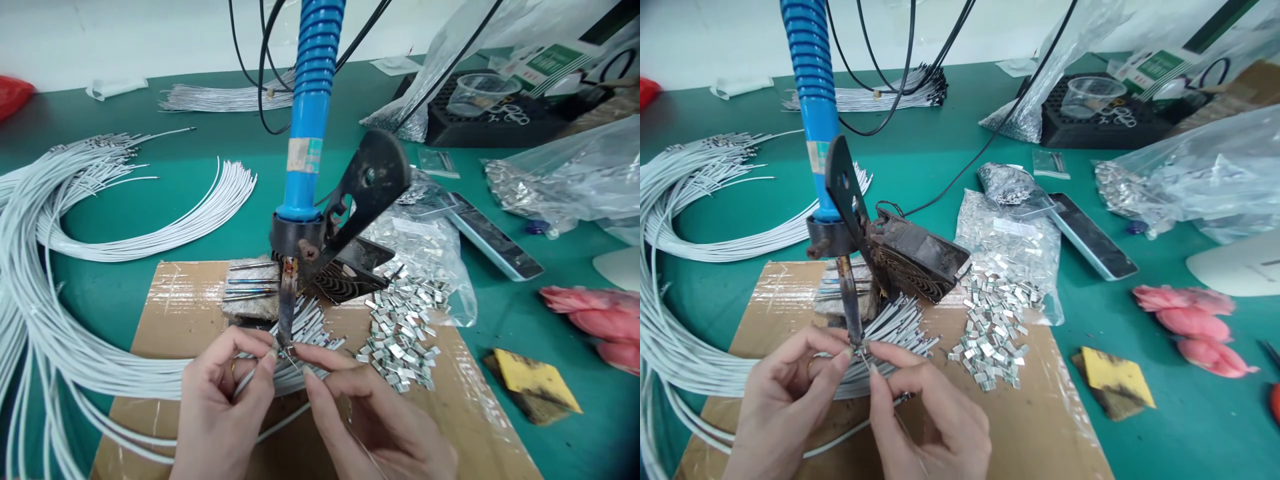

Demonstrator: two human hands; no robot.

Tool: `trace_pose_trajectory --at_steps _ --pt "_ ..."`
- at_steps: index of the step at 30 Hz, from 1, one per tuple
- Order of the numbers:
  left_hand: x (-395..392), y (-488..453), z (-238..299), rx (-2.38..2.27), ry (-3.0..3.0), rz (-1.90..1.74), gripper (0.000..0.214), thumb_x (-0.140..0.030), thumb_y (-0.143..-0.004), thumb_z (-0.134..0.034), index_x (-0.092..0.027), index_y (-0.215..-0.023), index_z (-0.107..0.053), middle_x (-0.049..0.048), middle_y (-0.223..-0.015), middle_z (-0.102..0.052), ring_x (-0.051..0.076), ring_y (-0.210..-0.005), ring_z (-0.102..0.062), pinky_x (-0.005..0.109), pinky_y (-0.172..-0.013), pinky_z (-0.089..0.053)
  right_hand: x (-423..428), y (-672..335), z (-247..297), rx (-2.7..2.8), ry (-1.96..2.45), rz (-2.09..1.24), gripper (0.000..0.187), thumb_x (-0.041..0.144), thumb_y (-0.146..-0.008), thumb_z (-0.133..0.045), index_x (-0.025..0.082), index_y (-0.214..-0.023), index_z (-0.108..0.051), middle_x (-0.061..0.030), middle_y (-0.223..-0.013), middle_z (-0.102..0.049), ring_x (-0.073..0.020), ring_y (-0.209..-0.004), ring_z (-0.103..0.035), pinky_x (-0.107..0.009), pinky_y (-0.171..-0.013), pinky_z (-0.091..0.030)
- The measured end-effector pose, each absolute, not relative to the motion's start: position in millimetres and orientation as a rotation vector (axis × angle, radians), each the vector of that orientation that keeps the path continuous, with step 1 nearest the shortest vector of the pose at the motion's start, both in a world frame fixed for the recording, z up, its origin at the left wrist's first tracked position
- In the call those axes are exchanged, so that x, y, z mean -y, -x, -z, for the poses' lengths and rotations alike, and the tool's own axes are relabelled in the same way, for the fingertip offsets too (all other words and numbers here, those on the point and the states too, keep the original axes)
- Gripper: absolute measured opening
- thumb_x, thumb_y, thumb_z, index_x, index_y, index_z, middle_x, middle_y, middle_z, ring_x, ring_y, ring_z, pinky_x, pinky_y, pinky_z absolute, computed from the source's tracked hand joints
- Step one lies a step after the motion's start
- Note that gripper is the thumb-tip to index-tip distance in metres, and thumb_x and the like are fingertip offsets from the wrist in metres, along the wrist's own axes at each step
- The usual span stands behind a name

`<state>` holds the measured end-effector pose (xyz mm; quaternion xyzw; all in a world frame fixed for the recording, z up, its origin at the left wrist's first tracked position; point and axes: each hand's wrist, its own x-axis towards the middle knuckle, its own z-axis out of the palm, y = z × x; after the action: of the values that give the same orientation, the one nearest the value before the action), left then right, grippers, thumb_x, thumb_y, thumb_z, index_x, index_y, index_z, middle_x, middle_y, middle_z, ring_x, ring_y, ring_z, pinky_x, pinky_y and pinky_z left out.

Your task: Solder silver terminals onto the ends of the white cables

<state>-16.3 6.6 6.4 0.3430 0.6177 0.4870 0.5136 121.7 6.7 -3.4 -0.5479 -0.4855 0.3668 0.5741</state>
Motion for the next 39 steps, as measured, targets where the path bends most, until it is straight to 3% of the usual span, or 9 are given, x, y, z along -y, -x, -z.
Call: trace_pose_trajectory --at_steps 21,39 --pt "-5.6 20.8 1.9 -1.483 -0.936 -1.157 0.014 -0.024 -0.092 -0.074 -0.021 -0.078 -0.072 0.0019 -0.099 -0.074 0.006 -0.055 -0.059 0.015 -0.049 -0.038 -6.8 -116.4 1.5 1.139 1.328 -0.778 0.019 0.015 -0.084 -0.080 0.027 -0.071 -0.073 0.0075 -0.092 -0.084 -0.0080 -0.072 -0.077 -0.011 -0.074 -0.057" --pt "-9.1 10.9 -8.5 -1.542 -0.818 -1.215 0.015 -0.021 -0.085 -0.076 -0.016 -0.072 -0.070 0.0012 -0.090 -0.070 0.001 -0.048 -0.045 0.012 -0.048 -0.031 -6.4 -120.0 6.1 1.182 1.278 -0.803 0.017 0.012 -0.085 -0.079 0.024 -0.074 -0.073 0.0010 -0.095 -0.085 -0.0142 -0.072 -0.079 -0.019 -0.074 -0.060"
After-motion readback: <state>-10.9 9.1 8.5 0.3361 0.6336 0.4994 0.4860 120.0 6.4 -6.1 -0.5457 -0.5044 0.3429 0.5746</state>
